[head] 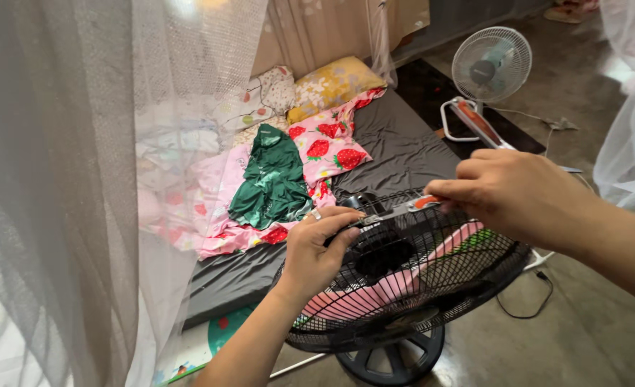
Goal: The person secures the front grille of a white table fan by tightening the central hub nut. They then move to a black standing fan and use pliers to tighten a screw on the rear motor housing. The video ends before the task is fully completed.
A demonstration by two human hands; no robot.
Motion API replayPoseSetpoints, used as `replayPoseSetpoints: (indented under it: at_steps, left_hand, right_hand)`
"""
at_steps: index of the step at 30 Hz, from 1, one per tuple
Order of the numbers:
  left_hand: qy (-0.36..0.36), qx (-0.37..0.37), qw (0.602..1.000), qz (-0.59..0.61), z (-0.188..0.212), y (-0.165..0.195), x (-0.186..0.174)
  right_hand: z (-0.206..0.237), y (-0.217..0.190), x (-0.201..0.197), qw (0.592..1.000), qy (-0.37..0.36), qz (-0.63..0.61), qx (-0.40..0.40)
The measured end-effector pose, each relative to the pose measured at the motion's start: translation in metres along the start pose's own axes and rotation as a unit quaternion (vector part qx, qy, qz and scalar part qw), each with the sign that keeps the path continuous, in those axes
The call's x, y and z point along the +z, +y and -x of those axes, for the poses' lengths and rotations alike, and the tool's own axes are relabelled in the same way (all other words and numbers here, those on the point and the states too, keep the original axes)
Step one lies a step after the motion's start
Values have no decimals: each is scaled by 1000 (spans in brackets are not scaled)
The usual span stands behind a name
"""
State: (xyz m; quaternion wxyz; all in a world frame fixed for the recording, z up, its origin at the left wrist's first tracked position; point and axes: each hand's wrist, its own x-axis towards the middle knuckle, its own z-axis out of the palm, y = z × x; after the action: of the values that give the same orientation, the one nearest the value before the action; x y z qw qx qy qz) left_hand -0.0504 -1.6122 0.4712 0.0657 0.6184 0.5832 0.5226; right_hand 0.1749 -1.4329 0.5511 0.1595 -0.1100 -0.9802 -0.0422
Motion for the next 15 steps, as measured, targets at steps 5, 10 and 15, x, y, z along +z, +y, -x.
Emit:
replayPoseSetpoints:
  at_steps: [5, 10, 15]
  left_hand:
    - [-15, 50, 999, -6, -2, -3, 0]
    - [-17, 57, 998, -9, -2, -4, -1]
    - [-3, 55, 998, 6, 0, 0, 0]
  right_hand:
    - [18, 0, 1, 994, -35, -24, 99]
    - [17, 2, 2, 995, -8, -33, 96]
    - [9, -4, 5, 998, 7, -29, 55]
